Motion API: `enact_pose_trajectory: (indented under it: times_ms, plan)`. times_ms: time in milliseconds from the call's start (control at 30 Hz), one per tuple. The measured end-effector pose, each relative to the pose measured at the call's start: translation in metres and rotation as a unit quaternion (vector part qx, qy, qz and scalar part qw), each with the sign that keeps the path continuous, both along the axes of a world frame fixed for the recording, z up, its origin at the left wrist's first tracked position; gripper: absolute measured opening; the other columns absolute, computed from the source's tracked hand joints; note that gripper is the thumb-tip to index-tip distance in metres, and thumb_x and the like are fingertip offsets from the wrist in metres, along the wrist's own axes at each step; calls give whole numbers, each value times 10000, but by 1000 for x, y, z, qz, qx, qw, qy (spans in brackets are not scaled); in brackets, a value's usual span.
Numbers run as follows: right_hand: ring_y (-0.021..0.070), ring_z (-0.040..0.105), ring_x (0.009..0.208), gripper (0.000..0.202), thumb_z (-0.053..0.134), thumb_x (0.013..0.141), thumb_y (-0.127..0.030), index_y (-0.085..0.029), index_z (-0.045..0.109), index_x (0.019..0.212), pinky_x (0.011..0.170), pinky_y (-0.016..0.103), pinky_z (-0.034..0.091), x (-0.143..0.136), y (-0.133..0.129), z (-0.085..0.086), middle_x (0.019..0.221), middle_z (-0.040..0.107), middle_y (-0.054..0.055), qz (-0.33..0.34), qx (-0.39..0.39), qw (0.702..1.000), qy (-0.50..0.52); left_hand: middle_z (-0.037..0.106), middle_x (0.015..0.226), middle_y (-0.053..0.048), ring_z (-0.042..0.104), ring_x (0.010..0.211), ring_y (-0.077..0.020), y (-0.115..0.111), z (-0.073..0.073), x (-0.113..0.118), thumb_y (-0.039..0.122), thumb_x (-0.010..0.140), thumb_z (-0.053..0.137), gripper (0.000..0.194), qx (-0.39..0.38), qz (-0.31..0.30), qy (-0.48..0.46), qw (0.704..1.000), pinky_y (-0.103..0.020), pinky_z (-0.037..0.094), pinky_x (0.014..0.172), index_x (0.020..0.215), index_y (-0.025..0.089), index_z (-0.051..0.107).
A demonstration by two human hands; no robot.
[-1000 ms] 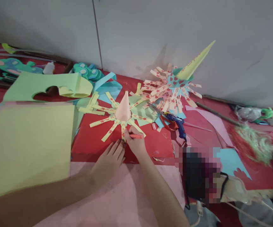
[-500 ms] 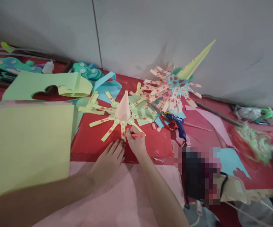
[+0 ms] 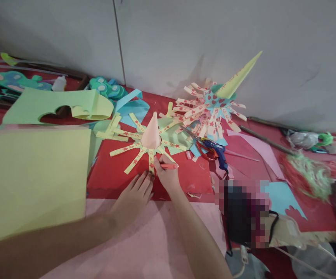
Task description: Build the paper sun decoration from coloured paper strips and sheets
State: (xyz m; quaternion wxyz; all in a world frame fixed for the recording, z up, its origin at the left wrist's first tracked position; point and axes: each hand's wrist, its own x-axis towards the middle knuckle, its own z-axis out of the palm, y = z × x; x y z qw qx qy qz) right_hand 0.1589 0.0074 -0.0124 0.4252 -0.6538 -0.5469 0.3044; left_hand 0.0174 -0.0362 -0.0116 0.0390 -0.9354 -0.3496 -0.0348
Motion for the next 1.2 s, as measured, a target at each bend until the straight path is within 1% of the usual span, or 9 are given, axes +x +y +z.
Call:
enact_pose_trajectory:
  times_ms: [167, 367, 533, 733, 900, 1033, 1133, 1200]
  plan:
    - [66, 316, 473, 331, 464, 806, -328, -205, 296, 549, 479, 198, 292, 0, 1, 0, 489, 321, -71, -18, 43, 999, -24, 538, 1247, -154, 458, 1201, -271, 0, 0, 0, 183, 891, 312, 400, 18, 0, 5, 1000, -395, 389, 984, 1202, 63, 533]
    - [67, 319, 432, 343, 464, 814, -378, -214, 296, 563, 458, 202, 300, 1, 1, 1, 449, 326, -80, -41, 14, 999, 24, 541, 1245, -143, 446, 1214, -263, 0, 1, 0, 180, 892, 311, 394, 9, -2, 9, 1000, -394, 387, 987, 1192, 81, 545]
    - [64, 339, 402, 355, 492, 812, -407, -212, 326, 566, 439, 200, 300, 1, 0, 1, 427, 349, -85, -20, -12, 999, 41, 534, 1255, -146, 444, 1217, -257, 1, 1, 0, 173, 892, 300, 400, -6, 0, 10, 1000, -396, 381, 992, 1201, 82, 537]
    - [68, 328, 441, 350, 473, 821, -378, -211, 310, 561, 465, 202, 302, 0, 1, -1, 450, 329, -79, -24, 12, 1000, 5, 530, 1256, -156, 443, 1217, -260, 0, 0, 0, 160, 888, 302, 400, -3, 1, 4, 1000, -391, 382, 990, 1202, 66, 531]
    - [69, 342, 435, 344, 481, 816, -392, -211, 326, 567, 460, 203, 305, 1, 0, 0, 446, 351, -78, -15, -3, 1000, 23, 528, 1255, -160, 441, 1218, -264, 1, 0, 0, 159, 889, 299, 400, -6, 0, 1, 1000, -407, 370, 995, 1204, 65, 528]
    - [64, 315, 402, 345, 466, 817, -393, -217, 302, 569, 433, 203, 289, 1, 0, 1, 423, 322, -88, -36, -1, 999, 38, 536, 1245, -155, 445, 1214, -262, 0, 1, 0, 160, 888, 306, 395, -1, -1, -3, 1000, -398, 375, 990, 1197, 67, 534]
    - [65, 322, 403, 344, 468, 816, -387, -218, 303, 565, 434, 203, 298, 1, 0, 1, 419, 326, -86, -46, 4, 999, 30, 534, 1248, -152, 442, 1216, -268, 0, 0, 0, 154, 882, 316, 395, 0, 0, 0, 1000, -399, 378, 988, 1203, 71, 530]
    - [66, 336, 419, 345, 479, 809, -376, -215, 309, 555, 443, 201, 308, 0, 1, 2, 428, 342, -79, -38, 10, 999, 20, 532, 1251, -157, 442, 1217, -270, 0, 0, -1, 154, 880, 318, 395, -3, -2, 3, 1000, -403, 375, 991, 1202, 68, 531]
